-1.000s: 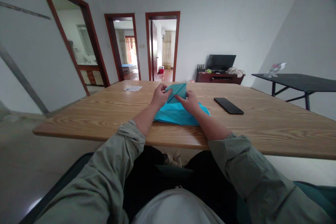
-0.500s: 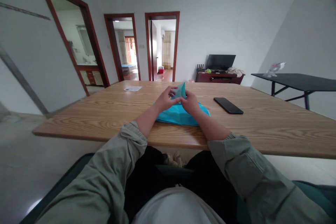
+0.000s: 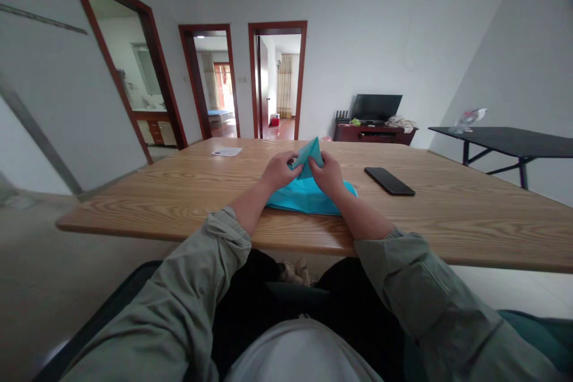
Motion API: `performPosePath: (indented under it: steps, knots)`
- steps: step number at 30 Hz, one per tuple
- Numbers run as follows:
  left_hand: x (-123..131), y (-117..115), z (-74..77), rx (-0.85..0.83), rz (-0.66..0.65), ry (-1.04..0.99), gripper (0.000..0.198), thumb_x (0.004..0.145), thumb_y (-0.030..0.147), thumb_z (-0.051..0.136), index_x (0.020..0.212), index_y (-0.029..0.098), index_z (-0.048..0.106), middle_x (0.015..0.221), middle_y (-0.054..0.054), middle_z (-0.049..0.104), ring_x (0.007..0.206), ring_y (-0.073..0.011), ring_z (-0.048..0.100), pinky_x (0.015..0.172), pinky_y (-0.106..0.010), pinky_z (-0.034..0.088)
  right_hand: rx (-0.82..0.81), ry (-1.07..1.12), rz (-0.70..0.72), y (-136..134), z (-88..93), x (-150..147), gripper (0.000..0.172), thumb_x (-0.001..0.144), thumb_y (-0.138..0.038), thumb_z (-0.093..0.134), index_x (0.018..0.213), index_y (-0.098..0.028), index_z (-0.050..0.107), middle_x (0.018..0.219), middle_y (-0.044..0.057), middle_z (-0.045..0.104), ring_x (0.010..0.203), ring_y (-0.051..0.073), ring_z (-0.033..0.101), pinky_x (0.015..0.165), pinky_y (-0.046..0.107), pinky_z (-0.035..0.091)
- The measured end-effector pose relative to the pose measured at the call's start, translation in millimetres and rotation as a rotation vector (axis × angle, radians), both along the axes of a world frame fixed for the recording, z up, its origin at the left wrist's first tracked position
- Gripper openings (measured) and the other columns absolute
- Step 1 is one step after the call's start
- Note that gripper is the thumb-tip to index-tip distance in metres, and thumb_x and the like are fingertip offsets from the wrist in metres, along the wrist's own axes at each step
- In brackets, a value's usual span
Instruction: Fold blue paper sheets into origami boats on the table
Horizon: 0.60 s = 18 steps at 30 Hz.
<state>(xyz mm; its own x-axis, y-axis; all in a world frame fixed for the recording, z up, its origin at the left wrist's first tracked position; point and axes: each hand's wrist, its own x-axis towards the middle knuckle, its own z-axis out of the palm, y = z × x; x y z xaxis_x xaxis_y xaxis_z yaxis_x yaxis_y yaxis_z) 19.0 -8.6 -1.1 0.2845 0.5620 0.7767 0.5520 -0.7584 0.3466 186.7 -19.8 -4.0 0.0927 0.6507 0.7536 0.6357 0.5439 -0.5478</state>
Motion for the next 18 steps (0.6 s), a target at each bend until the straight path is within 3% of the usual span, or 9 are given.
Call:
performPosePath:
  steps: [2, 5, 13, 18]
  knots:
    - [-2.4, 1.5, 0.9, -0.007, 0.067, -0.004, 0.014, 0.08, 0.029, 0.059, 0.086, 0.018, 0.065, 0.081, -0.003, 0.065, 0.078, -0.0171, 0.059, 0.074, -0.029, 0.046, -0.002, 0.005, -0.024, -1.0, 0.6, 0.6, 0.026, 0.082, -0.04, 0.051, 0.065, -0.02, 0.049, 0.06, -0.002, 0.051, 0.058, 0.014, 0.044, 0.055, 0.027, 0.027]
    - [-7.3, 2.9, 1.8, -0.004, 0.104, -0.019, 0.016, 0.084, 0.031, 0.056, 0.084, 0.019, 0.066, 0.081, -0.003, 0.066, 0.078, -0.0174, 0.06, 0.074, -0.028, 0.045, -0.01, 0.01, -0.065, -1.4, 0.6, 2.6, 0.028, 0.082, -0.04, 0.052, 0.063, -0.021, 0.044, 0.057, -0.003, 0.047, 0.056, 0.014, 0.042, 0.054, 0.027, 0.025]
    - [-14.5, 1.5, 7.2, 0.045, 0.098, -0.172, 0.019, 0.088, 0.032, 0.051, 0.091, 0.02, 0.065, 0.089, -0.004, 0.066, 0.086, -0.0173, 0.058, 0.078, -0.028, 0.044, -0.012, 0.002, -0.12, 4.2, -0.7, 8.2, 0.028, 0.081, -0.038, 0.052, 0.061, -0.022, 0.041, 0.056, -0.003, 0.044, 0.055, 0.014, 0.04, 0.053, 0.028, 0.023]
    - [-12.8, 2.4, 9.3, -0.025, 0.088, -0.306, 0.015, 0.085, 0.031, 0.052, 0.08, 0.019, 0.06, 0.077, -0.001, 0.06, 0.073, -0.0145, 0.054, 0.068, -0.026, 0.044, 0.014, -0.028, -0.073, 1.4, -0.5, 7.0, 0.028, 0.084, -0.043, 0.049, 0.065, -0.022, 0.046, 0.059, -0.002, 0.049, 0.057, 0.015, 0.044, 0.054, 0.027, 0.027]
